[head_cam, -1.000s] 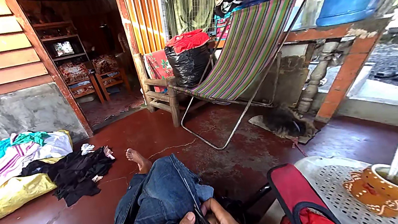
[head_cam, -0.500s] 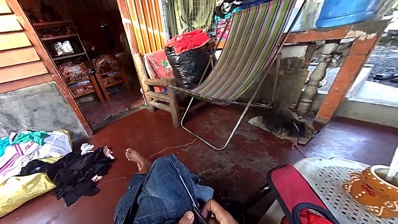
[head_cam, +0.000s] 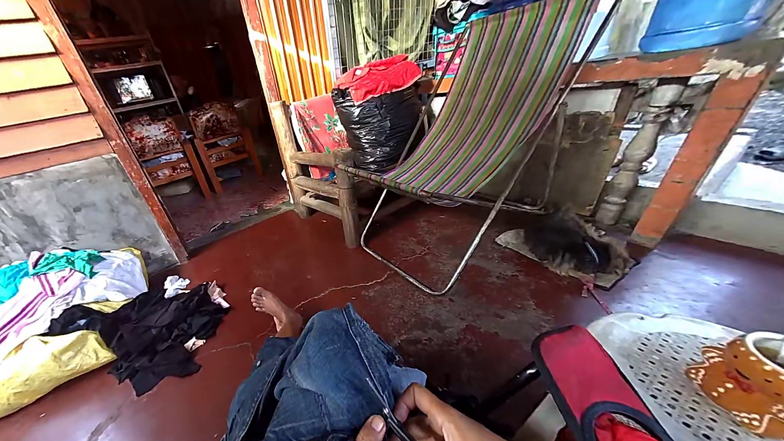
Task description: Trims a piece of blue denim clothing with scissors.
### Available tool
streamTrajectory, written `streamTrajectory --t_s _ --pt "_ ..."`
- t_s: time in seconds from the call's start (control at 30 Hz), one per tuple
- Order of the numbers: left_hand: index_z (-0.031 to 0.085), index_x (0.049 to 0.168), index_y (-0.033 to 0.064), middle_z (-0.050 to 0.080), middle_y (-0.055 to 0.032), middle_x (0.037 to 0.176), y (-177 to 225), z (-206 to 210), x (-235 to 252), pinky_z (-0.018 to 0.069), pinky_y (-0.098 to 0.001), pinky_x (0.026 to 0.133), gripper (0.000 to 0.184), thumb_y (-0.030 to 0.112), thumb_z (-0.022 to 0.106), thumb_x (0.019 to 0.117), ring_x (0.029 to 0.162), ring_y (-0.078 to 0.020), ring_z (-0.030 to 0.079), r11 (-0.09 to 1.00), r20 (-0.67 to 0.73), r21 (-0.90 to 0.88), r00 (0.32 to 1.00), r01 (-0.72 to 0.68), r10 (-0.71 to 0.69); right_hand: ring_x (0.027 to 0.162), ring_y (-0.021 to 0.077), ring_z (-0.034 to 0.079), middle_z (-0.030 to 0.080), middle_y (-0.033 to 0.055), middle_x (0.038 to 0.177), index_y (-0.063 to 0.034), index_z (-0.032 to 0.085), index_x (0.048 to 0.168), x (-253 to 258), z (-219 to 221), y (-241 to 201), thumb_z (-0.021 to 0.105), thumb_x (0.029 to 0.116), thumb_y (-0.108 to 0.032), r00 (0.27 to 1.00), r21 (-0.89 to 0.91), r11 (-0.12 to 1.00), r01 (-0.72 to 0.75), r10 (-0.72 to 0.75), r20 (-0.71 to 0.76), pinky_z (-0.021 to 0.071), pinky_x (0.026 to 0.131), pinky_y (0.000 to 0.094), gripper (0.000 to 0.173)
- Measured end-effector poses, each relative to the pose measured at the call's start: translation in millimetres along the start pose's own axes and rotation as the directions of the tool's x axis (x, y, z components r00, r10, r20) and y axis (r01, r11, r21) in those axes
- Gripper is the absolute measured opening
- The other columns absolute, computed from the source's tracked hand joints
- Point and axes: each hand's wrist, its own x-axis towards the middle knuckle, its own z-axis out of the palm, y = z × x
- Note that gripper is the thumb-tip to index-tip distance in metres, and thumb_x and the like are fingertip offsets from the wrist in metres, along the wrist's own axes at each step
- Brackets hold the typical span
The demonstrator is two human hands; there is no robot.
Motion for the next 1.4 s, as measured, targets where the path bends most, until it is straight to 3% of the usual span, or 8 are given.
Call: streamTrajectory --t_s 0.1,0.27,0.4,0.47,0.67,1.07,1.27,1.4 --pt "0.068 0.115 -0.0022 0.073 -0.0100 0.108 -1 -2 1 0.0554 -0.0394 0.099 0.027 0.008 0.074 0.0914 0.106 -0.0179 0.069 1.000 -0.035 -0.021 0.999 -0.011 0.010 0.110 0.0291 0.069 0.067 0.0148 0.119 -0.0075 0.040 0.135 0 -5 5 0.084 0.0821 -0.008 0.996 0.056 0.998 0.031 -0.036 0.084 0.0602 0.092 0.0482 0.069" --pt "0.067 0.118 -0.0031 0.072 -0.0115 0.111 -3 -3 1 0.0542 -0.0401 0.101 0.027 0.008 0.071 0.0937 0.109 -0.0189 0.068 1.000 -0.035 -0.017 0.999 -0.014 0.013 0.097 0.0217 0.071 0.068 0.0075 0.107 -0.0075 0.046 0.131 2 12 10 0.078 0.0817 -0.002 0.985 -0.107 0.991 0.077 -0.092 -0.146 0.0646 0.076 0.0422 0.059" --pt "0.065 0.120 -0.0060 0.071 -0.0151 0.115 -1 -5 4 0.0536 -0.0404 0.102 0.030 0.010 0.070 0.0949 0.111 -0.0211 0.067 0.999 -0.069 -0.037 0.998 -0.002 0.000 0.117 0.0306 0.064 0.061 0.0167 0.128 -0.0025 0.035 0.147 1 5 12 0.072 0.0937 -0.020 0.988 0.057 0.988 0.143 -0.145 0.047 0.0591 0.093 0.0511 0.067" --pt "0.064 0.122 -0.0072 0.070 -0.0167 0.118 -1 -5 5 0.0524 -0.0406 0.104 0.033 0.010 0.070 0.0948 0.114 -0.0221 0.066 0.999 -0.077 -0.039 0.997 0.011 -0.014 0.116 0.0293 0.065 0.062 0.0156 0.127 -0.0030 0.035 0.148 1 9 10 0.078 0.0907 -0.030 0.992 0.063 0.990 0.122 -0.124 0.018 0.0592 0.092 0.0505 0.077" --pt "0.064 0.123 -0.0082 0.070 -0.0183 0.119 -3 -5 5 0.0528 -0.0408 0.103 0.032 0.010 0.067 0.0964 0.115 -0.0239 0.066 0.999 -0.080 -0.022 0.995 0.050 -0.052 0.106 0.0255 0.068 0.063 0.0123 0.116 -0.0039 0.035 0.146 0 28 12 0.085 0.0824 -0.016 0.988 -0.054 0.996 0.078 -0.084 -0.132 0.0643 0.081 0.0473 0.082" --pt "0.064 0.122 -0.0090 0.071 -0.0213 0.115 -1 -5 5 0.0531 -0.0452 0.103 0.031 0.011 0.065 0.0986 0.110 -0.0288 0.069 0.998 -0.007 -0.052 1.000 0.021 -0.022 0.104 0.0400 0.071 0.069 0.0242 0.118 -0.0078 0.039 0.143 2 0 20 0.069 0.0897 0.005 0.988 0.288 0.957 0.022 -0.065 0.140 0.0603 0.089 0.0522 0.063" --pt "0.068 0.117 -0.0056 0.073 -0.0166 0.113 -3 -4 3 0.0538 -0.0427 0.103 0.026 0.009 0.070 0.0955 0.112 -0.0247 0.068 0.999 0.011 0.039 1.000 -0.024 0.024 0.070 0.0244 0.071 0.071 0.0111 0.085 -0.0045 0.055 0.124 2 11 25 0.085 0.0849 -0.026 0.994 0.128 0.992 0.012 0.002 -0.105 0.0629 0.061 0.0405 0.053" --pt "0.071 0.111 -0.0022 0.074 -0.0133 0.108 0 -2 3 0.0547 -0.0402 0.100 0.021 0.010 0.072 0.0942 0.107 -0.0212 0.069 0.997 0.010 0.060 0.999 -0.048 0.047 0.074 0.0271 0.073 0.071 0.0123 0.088 -0.0033 0.052 0.125 0 19 23 0.077 0.0926 -0.034 0.993 0.209 0.977 0.048 -0.024 -0.115 0.0636 0.060 0.0419 0.051"
